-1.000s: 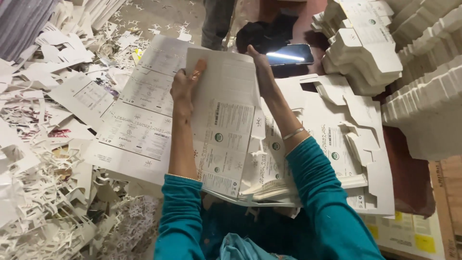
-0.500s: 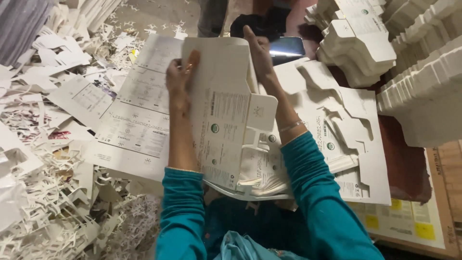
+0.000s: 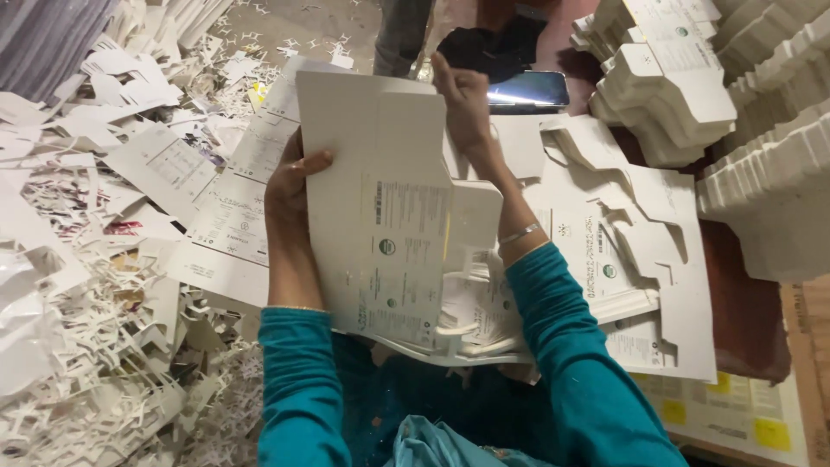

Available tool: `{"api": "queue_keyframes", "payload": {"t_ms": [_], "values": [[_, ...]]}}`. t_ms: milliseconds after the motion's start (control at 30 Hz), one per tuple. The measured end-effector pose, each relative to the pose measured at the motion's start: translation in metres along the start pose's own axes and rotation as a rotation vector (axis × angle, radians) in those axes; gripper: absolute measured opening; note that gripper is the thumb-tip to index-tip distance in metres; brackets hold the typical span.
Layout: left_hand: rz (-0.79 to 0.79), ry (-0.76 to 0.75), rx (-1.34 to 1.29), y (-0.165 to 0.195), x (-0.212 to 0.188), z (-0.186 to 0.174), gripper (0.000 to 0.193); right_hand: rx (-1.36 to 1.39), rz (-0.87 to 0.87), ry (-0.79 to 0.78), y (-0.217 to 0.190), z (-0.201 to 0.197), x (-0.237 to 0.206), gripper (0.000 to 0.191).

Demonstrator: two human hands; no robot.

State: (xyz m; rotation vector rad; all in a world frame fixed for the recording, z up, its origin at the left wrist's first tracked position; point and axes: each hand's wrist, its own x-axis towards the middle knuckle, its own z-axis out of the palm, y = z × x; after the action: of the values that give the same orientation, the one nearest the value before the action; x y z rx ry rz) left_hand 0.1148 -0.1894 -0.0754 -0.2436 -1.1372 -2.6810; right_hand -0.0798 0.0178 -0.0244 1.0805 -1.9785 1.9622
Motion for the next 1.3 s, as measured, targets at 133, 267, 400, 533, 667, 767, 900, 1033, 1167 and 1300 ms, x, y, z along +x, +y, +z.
{"api": "queue_keyframes", "payload": {"t_ms": [133, 267, 400, 533, 667, 767, 900, 1033, 1167, 1300], "values": [[0.015, 0.011, 0.005, 0.004, -0.017, 0.011, 0.056, 0.038, 0.043, -0.019, 0.021, 0.019, -0.009, 0.065], [0.012, 0.078, 0.014, 0.004, -0.024, 0.02, 0.061, -0.087, 0.012, 0.071, 0.01, 0.021, -0.01, 0.059], [0.028, 0.201, 0.037, 0.005, -0.025, 0.024, 0.066, -0.726, -0.66, 0.233, -0.051, -0.004, -0.005, 0.066], [0.064, 0.281, 0.117, 0.008, -0.029, 0.029, 0.068, -0.884, -0.141, -0.248, -0.109, -0.026, -0.027, 0.055], [0.05, 0.212, 0.077, 0.015, -0.041, 0.04, 0.067, -0.947, 0.179, -0.463, -0.121, 0.004, -0.059, 0.066], [0.048, 0.233, 0.168, 0.02, -0.049, 0.05, 0.07, -0.869, 0.372, -0.412, -0.117, 0.024, -0.07, 0.064], [0.104, 0.251, 0.138, 0.018, -0.057, 0.056, 0.076, -0.902, 0.068, -0.112, -0.114, 0.045, -0.087, 0.062], [0.104, 0.251, 0.08, 0.012, -0.06, 0.045, 0.08, -0.798, 0.196, -0.194, -0.112, 0.046, -0.096, 0.068], [0.023, 0.195, 0.114, 0.01, -0.057, 0.025, 0.08, -0.633, 0.286, -0.275, -0.105, 0.026, -0.099, 0.063], [-0.048, 0.379, 0.186, 0.002, -0.059, 0.013, 0.073, -0.552, 0.227, -0.168, -0.094, 0.013, -0.11, 0.055]]}}
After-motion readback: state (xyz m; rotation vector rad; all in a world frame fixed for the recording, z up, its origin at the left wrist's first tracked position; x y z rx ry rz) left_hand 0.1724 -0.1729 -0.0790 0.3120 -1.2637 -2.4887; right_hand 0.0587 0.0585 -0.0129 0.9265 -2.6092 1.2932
